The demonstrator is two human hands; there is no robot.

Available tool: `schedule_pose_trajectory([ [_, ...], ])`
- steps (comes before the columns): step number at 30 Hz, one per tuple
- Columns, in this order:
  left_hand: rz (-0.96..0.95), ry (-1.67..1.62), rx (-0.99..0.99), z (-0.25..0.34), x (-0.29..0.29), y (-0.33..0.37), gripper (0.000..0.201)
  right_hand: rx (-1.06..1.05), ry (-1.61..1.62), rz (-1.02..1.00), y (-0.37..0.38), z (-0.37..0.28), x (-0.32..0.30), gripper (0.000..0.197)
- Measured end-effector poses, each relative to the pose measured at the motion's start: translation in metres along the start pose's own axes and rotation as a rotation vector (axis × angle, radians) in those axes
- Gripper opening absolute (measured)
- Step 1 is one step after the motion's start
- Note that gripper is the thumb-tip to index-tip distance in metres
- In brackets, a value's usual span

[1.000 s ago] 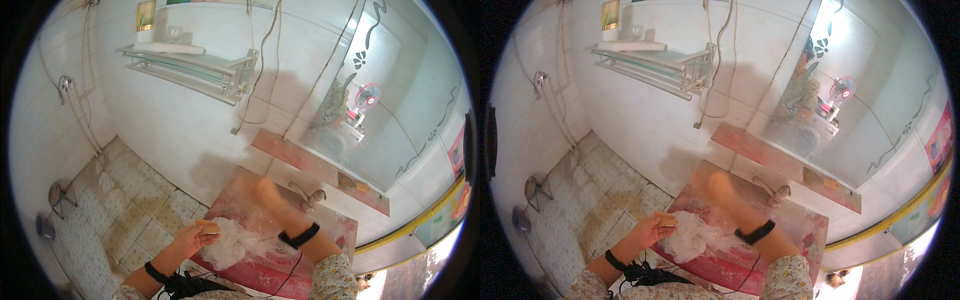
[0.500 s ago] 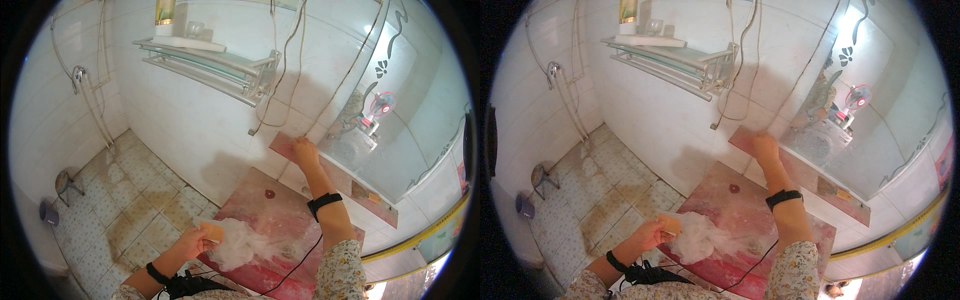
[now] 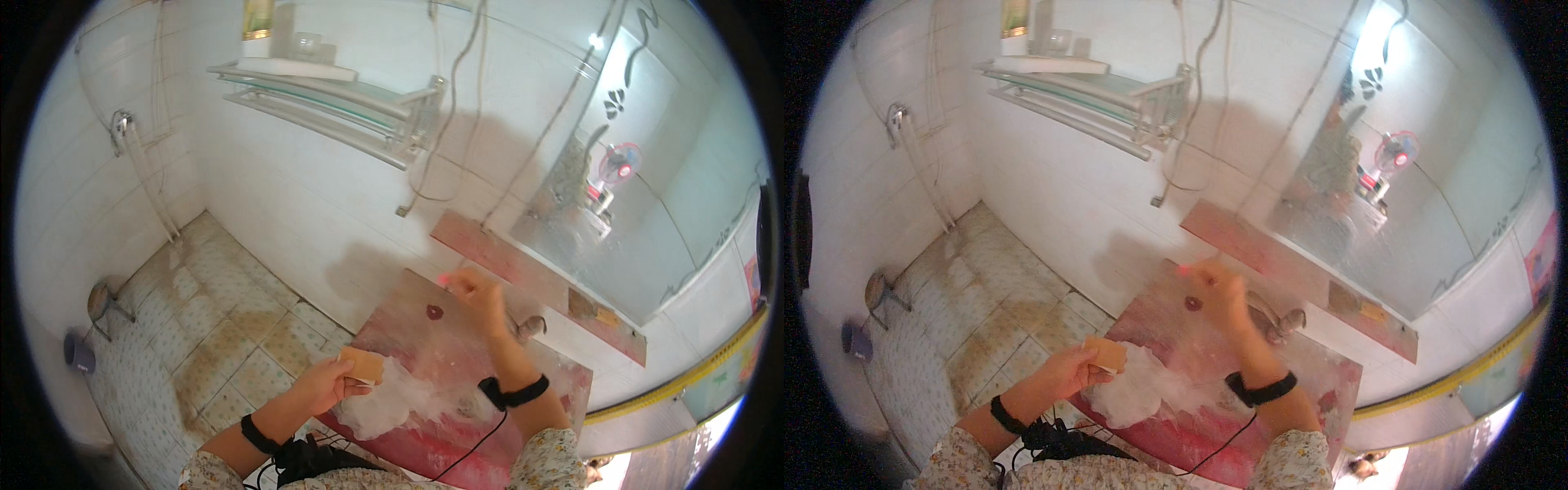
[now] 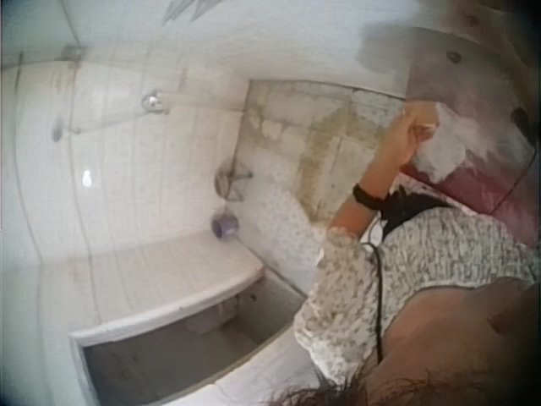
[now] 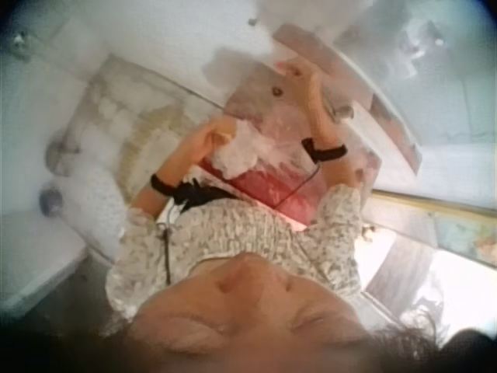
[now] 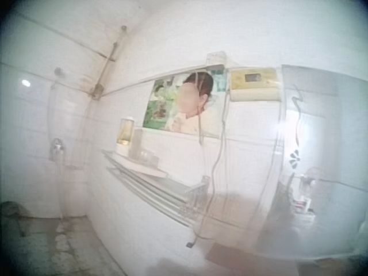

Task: The person cleans the top and sides of a pink sink with a white cloth, handling several bottles and containers of cleaning and personal care products.

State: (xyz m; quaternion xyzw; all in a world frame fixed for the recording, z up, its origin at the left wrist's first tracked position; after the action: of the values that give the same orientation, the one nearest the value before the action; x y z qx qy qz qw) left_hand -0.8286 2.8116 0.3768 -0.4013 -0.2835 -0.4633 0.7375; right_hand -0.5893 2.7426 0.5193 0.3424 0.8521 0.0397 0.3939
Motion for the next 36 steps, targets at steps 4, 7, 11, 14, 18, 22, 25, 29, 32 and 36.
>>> schedule_pose_trajectory([
  [4, -0.127, -0.016, -0.039, -0.006, 0.037, 0.008, 0.034, -0.763, -0.415, -0.100, -0.079, -0.043, 0.051, 0.020],
  [7, -0.060, -0.034, -0.090, -0.019, 0.032, 0.014, 0.029, -0.801, -0.321, -0.116, -0.110, -0.072, 0.046, 0.020],
  [11, -0.053, 0.094, -0.128, -0.041, 0.037, 0.024, 0.024, -0.701, -0.486, -0.208, -0.136, -0.040, 0.056, 0.029],
  [14, 0.022, 0.116, -0.146, -0.044, 0.044, 0.023, 0.024, -0.634, -0.432, -0.118, -0.132, -0.025, 0.023, 0.028],
  [18, 0.076, 0.152, -0.044, -0.026, 0.015, 0.011, 0.029, -0.405, -0.577, 0.185, -0.095, 0.025, -0.089, 0.024],
  [22, 0.140, 0.126, 0.032, -0.014, 0.006, 0.003, 0.031, 0.038, -0.718, 0.458, -0.095, 0.144, -0.245, 0.026],
  [25, 0.148, 0.088, 0.085, -0.009, -0.003, -0.001, 0.031, 0.135, -0.882, 0.453, -0.117, 0.188, -0.296, 0.031],
  [29, 0.147, 0.064, 0.111, -0.006, 0.001, -0.005, 0.030, 0.209, -1.032, 0.355, -0.118, 0.205, -0.295, 0.038],
  [32, 0.169, 0.096, 0.152, -0.004, 0.014, -0.009, 0.025, 0.133, -1.020, 0.317, -0.112, 0.197, -0.288, 0.036],
  [36, 0.206, 0.113, 0.159, -0.005, 0.017, -0.010, 0.025, 0.150, -1.114, 0.254, -0.106, 0.192, -0.284, 0.032],
])
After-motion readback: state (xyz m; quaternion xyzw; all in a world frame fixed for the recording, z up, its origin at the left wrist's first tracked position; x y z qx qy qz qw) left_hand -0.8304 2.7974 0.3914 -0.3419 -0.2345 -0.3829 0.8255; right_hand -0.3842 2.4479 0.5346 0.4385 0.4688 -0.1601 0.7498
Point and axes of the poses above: each hand's wrist, its own y-axis towards the middle knuckle, its own x-axis out of the palm, z = x × y, the point moved 6 cm from there along y, towards the middle knuckle, and after that the axes turned 7 degrees about -y, right-handed, at the moved point
